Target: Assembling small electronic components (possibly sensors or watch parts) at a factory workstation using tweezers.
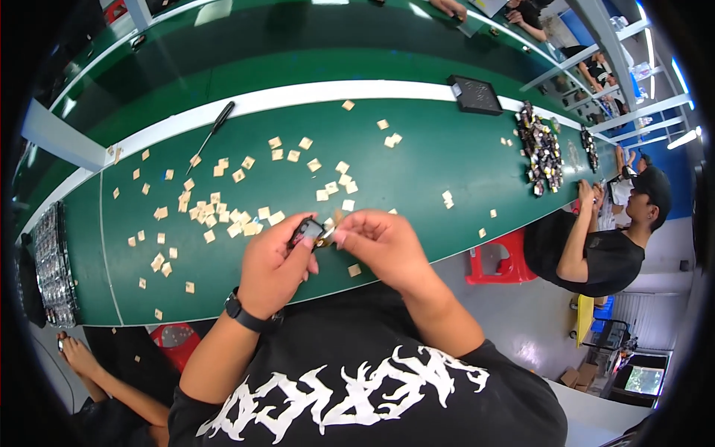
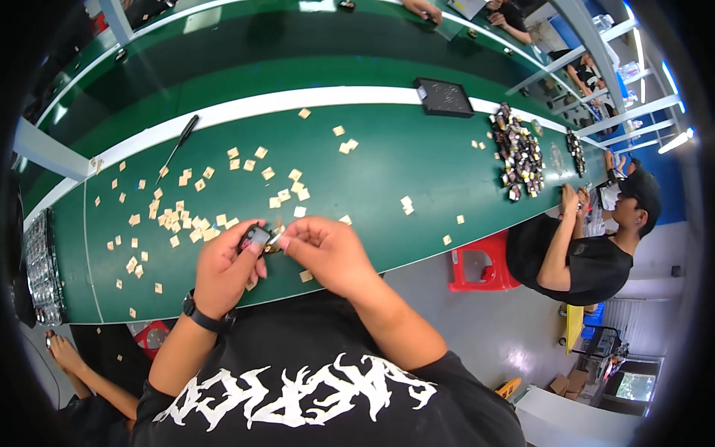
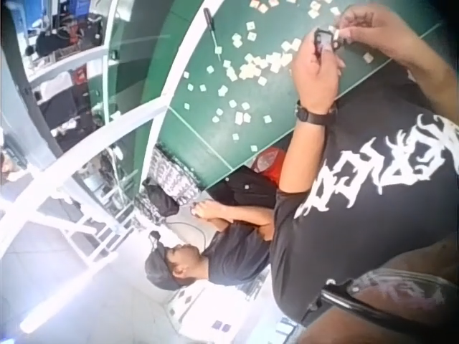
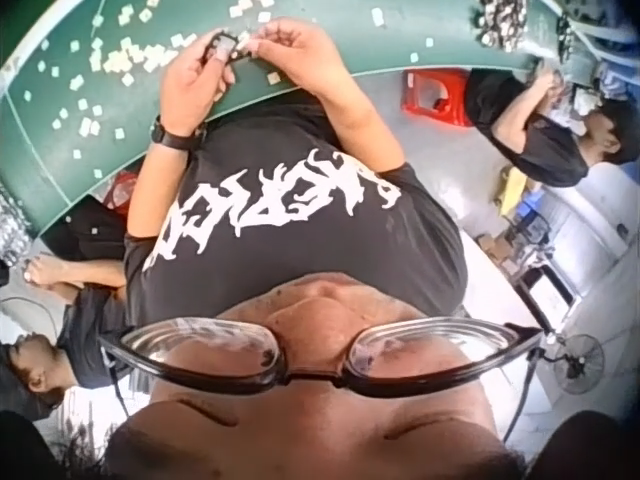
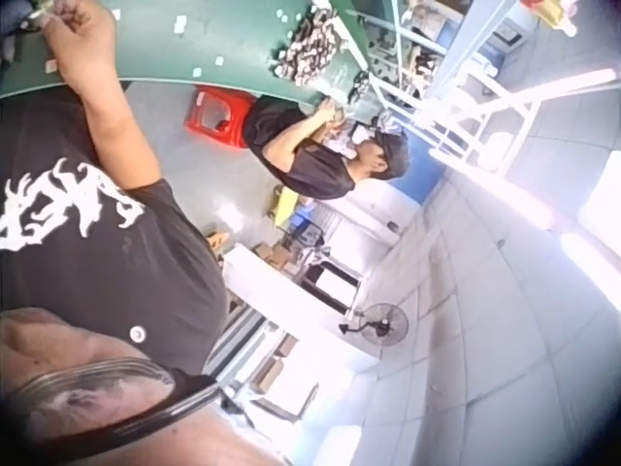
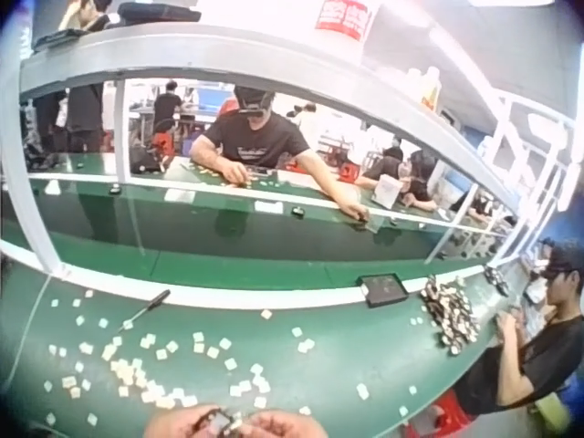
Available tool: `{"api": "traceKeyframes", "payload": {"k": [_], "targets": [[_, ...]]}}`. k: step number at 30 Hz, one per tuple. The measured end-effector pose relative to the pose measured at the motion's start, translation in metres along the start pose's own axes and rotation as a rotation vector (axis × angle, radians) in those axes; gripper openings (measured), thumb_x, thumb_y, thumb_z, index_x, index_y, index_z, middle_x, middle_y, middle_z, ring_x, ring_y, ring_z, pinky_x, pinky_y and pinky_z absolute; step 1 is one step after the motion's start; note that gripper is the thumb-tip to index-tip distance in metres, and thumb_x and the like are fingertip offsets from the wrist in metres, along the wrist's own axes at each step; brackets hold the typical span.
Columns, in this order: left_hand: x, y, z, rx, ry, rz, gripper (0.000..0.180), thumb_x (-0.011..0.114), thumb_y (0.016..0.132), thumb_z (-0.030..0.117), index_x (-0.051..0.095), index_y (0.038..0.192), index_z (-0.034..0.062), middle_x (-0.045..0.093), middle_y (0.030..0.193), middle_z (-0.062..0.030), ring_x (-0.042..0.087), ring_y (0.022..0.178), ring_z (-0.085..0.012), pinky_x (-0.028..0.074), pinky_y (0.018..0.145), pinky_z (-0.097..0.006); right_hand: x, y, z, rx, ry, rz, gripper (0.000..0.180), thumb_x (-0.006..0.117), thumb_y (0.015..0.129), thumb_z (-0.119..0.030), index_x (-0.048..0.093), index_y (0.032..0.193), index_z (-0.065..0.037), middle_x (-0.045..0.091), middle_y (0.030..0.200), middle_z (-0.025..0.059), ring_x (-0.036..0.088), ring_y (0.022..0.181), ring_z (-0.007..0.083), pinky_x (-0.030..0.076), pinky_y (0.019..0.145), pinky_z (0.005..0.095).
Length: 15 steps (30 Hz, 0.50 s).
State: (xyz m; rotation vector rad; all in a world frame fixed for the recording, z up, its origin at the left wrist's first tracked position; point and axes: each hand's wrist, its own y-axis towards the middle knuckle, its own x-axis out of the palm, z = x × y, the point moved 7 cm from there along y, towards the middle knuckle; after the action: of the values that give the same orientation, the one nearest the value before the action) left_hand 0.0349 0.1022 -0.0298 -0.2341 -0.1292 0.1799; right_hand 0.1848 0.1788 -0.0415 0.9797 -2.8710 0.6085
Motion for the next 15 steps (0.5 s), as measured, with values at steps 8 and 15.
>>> {"api": "traceKeyframes", "payload": {"k": [8, 15], "targets": [[0.004, 0.006, 0.001, 0.065, 0.028, 0.027, 0.025, 0.052, 0.100, 0.004, 0.059, 0.123, -0.0012, 0.064, 0.074, -0.0023, 0.053, 0.058, -0.0032, 0.042, 0.053, -0.019, 0.000, 0.003, -0.018, -0.014, -0.159, 0.047, 0.015, 0.073, 0.092, -0.011, 0.071, 0.098, 0.002, 0.062, 0.073, -0.0042, 0.050, 0.062, 0.0004, 0.039, 0.052, 0.0198], [0.004, 0.002, 0.005, 0.093, 0.153, 0.002, 0.024, 0.051, 0.099, 0.004, 0.060, 0.122, 0.0004, 0.066, 0.078, -0.0009, 0.055, 0.061, -0.0032, 0.043, 0.053, -0.020, 0.012, -0.006, -0.030, -0.070, -0.175, 0.080, 0.009, 0.073, 0.091, -0.007, 0.069, 0.094, 0.000, 0.060, 0.072, -0.0053, 0.046, 0.061, -0.0004, 0.035, 0.052, 0.0207]]}}
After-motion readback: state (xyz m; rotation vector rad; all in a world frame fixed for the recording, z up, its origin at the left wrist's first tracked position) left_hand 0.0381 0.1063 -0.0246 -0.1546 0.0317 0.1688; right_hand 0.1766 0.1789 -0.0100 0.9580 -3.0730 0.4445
